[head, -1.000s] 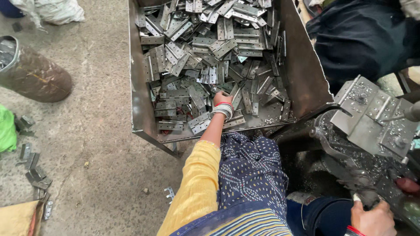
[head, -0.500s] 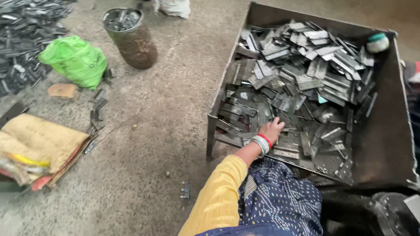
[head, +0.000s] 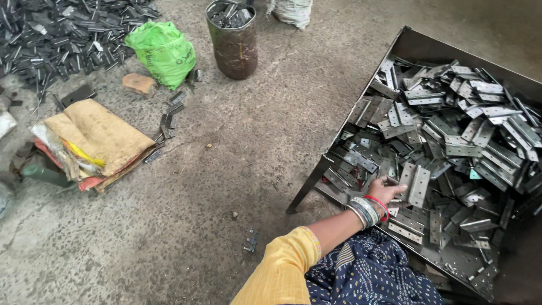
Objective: The person picks up metal hinges from a bin and places them individually onto a machine. They operate a lever by hand to punch the hinges and then remove them.
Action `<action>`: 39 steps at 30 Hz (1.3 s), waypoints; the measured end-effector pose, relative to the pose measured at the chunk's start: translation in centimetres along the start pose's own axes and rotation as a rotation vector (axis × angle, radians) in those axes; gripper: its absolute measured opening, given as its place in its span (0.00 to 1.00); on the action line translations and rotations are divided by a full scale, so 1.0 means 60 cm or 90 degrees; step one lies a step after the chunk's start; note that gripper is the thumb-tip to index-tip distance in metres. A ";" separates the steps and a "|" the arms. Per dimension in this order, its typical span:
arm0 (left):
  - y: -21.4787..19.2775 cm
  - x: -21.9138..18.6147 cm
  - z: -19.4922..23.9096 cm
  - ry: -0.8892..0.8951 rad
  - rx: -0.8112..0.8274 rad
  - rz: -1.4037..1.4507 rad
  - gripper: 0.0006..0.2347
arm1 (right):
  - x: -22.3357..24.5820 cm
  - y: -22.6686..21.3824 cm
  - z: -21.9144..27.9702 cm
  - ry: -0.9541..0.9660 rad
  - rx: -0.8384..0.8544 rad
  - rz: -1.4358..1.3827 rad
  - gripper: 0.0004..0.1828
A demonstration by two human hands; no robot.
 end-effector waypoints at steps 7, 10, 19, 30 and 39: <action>0.012 -0.068 0.117 0.215 -0.003 -0.217 0.08 | -0.002 0.119 0.002 0.041 0.087 -0.062 0.18; 0.004 -0.067 0.145 0.232 -0.029 -0.284 0.08 | 0.004 0.154 0.014 0.057 0.118 -0.066 0.18; -0.011 -0.019 0.164 0.098 0.073 -0.153 0.11 | -0.048 0.240 0.002 0.046 0.193 -0.245 0.17; -0.036 0.031 0.133 0.024 0.054 -0.271 0.22 | -0.105 0.195 -0.019 0.074 0.191 -0.055 0.15; 0.001 0.024 0.167 -0.043 0.173 -0.037 0.11 | -0.084 0.215 0.043 0.139 0.148 -0.328 0.14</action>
Point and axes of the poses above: each hand's wrist, its own z-axis away from the middle knuckle, its own y-axis out of the palm, x = y × z, the point moved 9 cm from there along -z, towards the middle knuckle, and after that the axes turned 5 degrees about -z, right-handed, at the moved point
